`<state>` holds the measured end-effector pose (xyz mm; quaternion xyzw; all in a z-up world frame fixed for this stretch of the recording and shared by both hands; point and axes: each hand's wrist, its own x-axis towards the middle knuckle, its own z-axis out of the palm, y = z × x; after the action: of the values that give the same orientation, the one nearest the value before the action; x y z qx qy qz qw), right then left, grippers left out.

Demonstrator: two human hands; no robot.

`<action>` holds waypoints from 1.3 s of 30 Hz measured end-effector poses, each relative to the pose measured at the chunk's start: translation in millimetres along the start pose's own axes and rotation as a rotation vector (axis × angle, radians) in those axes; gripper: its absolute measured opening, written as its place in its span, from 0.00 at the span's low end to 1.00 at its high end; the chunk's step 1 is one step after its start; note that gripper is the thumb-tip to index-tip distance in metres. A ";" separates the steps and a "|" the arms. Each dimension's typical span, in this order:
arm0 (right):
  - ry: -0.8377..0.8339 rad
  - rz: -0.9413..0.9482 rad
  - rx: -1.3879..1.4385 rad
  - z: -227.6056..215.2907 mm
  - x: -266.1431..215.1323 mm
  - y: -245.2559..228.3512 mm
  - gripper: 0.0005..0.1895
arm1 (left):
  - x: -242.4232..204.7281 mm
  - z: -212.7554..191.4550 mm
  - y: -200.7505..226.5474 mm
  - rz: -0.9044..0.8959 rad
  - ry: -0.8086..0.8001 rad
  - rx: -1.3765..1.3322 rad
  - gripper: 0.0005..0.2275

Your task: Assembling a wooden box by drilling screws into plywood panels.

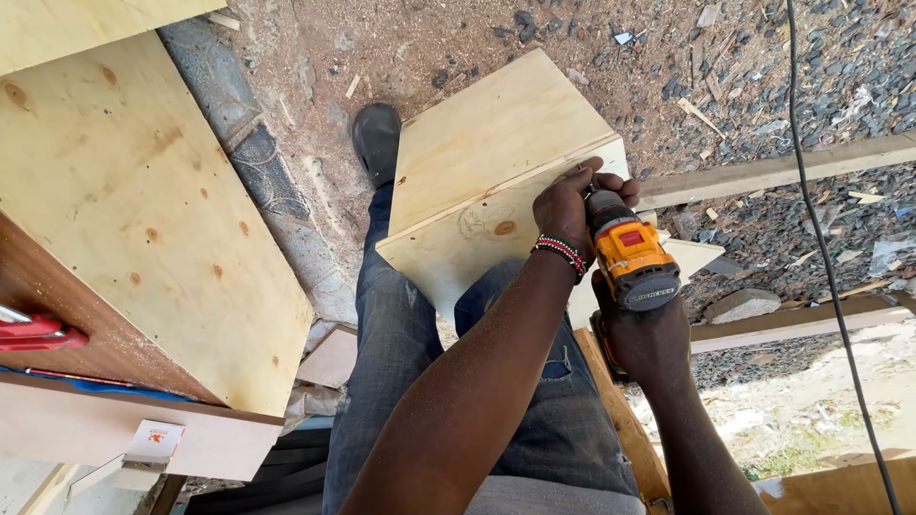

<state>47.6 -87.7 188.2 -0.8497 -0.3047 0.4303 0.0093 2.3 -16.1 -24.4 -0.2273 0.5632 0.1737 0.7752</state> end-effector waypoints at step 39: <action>-0.014 0.178 0.178 -19.2 -6.5 129.7 0.10 | 23.8 7.4 -33.2 0.081 -0.094 -0.289 0.05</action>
<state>124.9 -192.0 169.0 -0.8660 -0.1888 0.4608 0.0443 32.9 -39.5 -39.9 -0.3052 0.5040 0.2947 0.7523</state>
